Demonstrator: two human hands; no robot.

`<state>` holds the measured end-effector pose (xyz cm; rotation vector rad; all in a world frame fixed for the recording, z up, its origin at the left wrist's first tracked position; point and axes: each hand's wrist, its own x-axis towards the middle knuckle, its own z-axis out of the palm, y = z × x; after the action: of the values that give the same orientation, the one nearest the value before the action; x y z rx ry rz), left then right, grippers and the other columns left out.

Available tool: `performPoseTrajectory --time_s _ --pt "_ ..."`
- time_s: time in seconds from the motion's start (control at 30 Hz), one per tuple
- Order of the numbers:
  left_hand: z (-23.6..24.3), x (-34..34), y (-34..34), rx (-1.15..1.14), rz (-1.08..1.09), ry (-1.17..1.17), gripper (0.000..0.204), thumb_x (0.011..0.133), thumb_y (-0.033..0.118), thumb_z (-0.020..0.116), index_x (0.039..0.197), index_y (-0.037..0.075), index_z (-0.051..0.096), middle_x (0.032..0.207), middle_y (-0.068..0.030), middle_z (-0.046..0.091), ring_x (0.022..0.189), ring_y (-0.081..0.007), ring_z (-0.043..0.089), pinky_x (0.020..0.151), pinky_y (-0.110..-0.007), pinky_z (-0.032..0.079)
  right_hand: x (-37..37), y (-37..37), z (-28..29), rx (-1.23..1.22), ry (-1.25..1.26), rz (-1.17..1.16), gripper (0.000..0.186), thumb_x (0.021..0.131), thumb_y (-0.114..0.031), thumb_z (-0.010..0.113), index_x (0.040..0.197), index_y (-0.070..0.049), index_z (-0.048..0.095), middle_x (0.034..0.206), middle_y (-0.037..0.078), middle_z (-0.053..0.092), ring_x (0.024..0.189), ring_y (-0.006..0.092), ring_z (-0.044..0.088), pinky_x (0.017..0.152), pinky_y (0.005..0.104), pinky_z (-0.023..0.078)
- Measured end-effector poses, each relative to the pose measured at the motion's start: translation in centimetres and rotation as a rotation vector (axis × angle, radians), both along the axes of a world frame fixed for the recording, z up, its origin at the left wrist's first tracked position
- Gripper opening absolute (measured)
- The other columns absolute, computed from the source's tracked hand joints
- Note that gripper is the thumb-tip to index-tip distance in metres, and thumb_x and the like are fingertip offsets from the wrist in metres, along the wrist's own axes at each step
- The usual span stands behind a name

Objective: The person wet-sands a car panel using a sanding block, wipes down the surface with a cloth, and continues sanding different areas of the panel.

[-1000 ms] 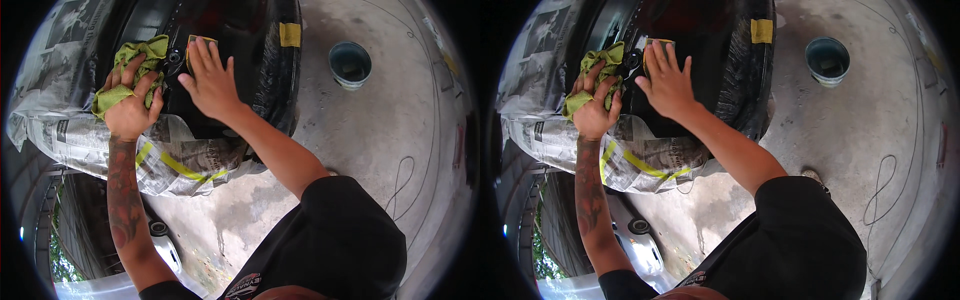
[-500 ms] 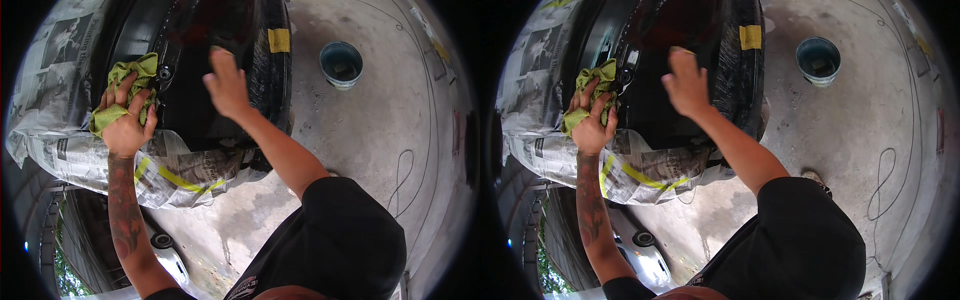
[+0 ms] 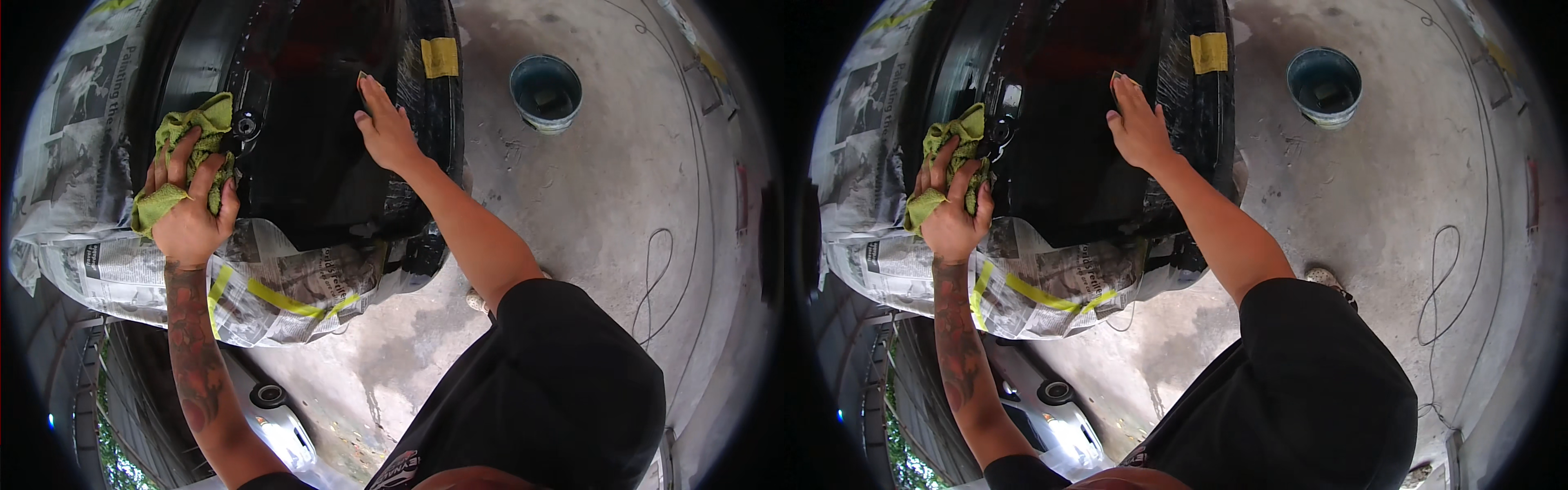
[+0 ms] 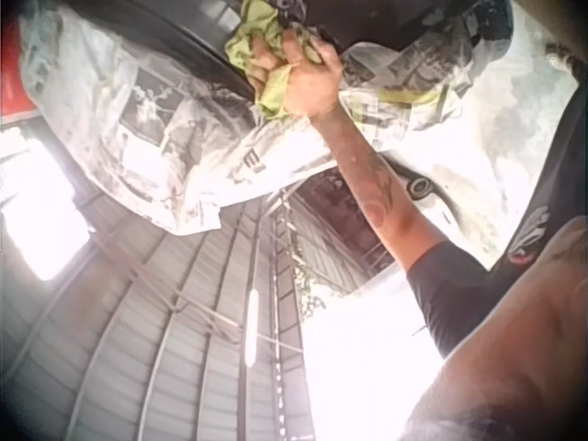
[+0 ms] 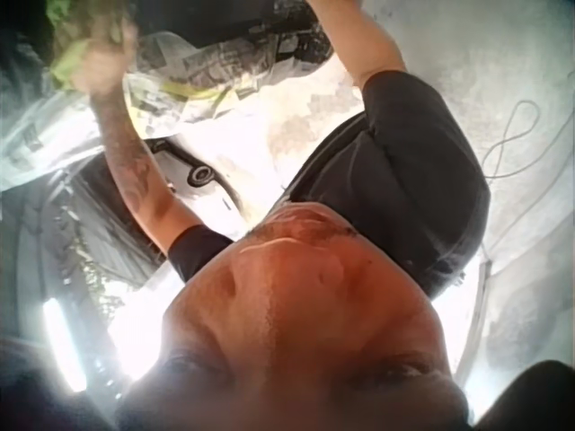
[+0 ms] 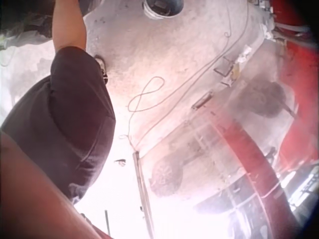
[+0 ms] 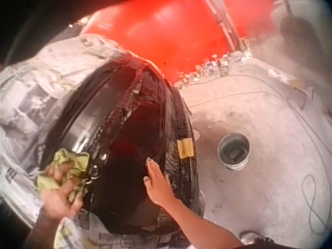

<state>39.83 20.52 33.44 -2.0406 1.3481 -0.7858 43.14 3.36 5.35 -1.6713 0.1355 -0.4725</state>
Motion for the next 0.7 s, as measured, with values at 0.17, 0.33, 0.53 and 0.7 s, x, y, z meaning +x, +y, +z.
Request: performPoseTrajectory --time_s 0.17,0.33,0.53,0.7 --pt "0.2 -0.1 0.4 0.034 0.020 -0.032 0.027 0.085 0.026 0.067 0.109 0.014 0.069 0.140 -0.0081 0.058 0.116 -0.0398 0.059 0.098 -0.050 0.048 -1.9 3.5 7.5 -0.169 -0.285 0.012 0.063 0.101 -0.027 0.048 0.158 -0.009 0.028 0.166 0.012 0.025 0.152 0.0360 0.024 0.118 0.0633 0.025" --pt "0.4 -0.2 0.6 0.029 0.011 -0.020 0.027 0.086 0.026 0.066 0.110 0.015 0.068 0.140 -0.0082 0.057 0.116 -0.0395 0.059 0.098 -0.050 0.048 -0.4 2.9 3.2 -0.073 -0.153 -0.010 0.064 0.100 -0.026 0.049 0.158 -0.011 0.027 0.166 0.010 0.023 0.153 0.0334 0.023 0.116 0.0679 0.026" --pt "0.1 -0.1 0.2 0.052 0.023 -0.027 0.027 0.088 0.027 0.065 0.112 0.014 0.068 0.142 -0.0090 0.056 0.117 -0.0390 0.058 0.097 -0.049 0.048 0.9 2.8 1.4 0.145 -0.024 -0.058 0.067 0.102 -0.033 0.047 0.158 -0.004 0.024 0.166 0.016 0.021 0.154 0.0371 0.019 0.116 0.0661 0.026" --pt "0.1 -0.4 0.5 0.043 0.038 -0.021 0.025 0.088 0.030 0.065 0.110 0.016 0.068 0.139 -0.0077 0.057 0.118 -0.0392 0.058 0.096 -0.051 0.049 -0.4 4.3 1.2 0.084 0.024 0.025 0.075 0.105 -0.049 0.036 0.162 -0.009 0.013 0.170 0.012 0.009 0.157 0.0335 0.007 0.120 0.0650 0.013"
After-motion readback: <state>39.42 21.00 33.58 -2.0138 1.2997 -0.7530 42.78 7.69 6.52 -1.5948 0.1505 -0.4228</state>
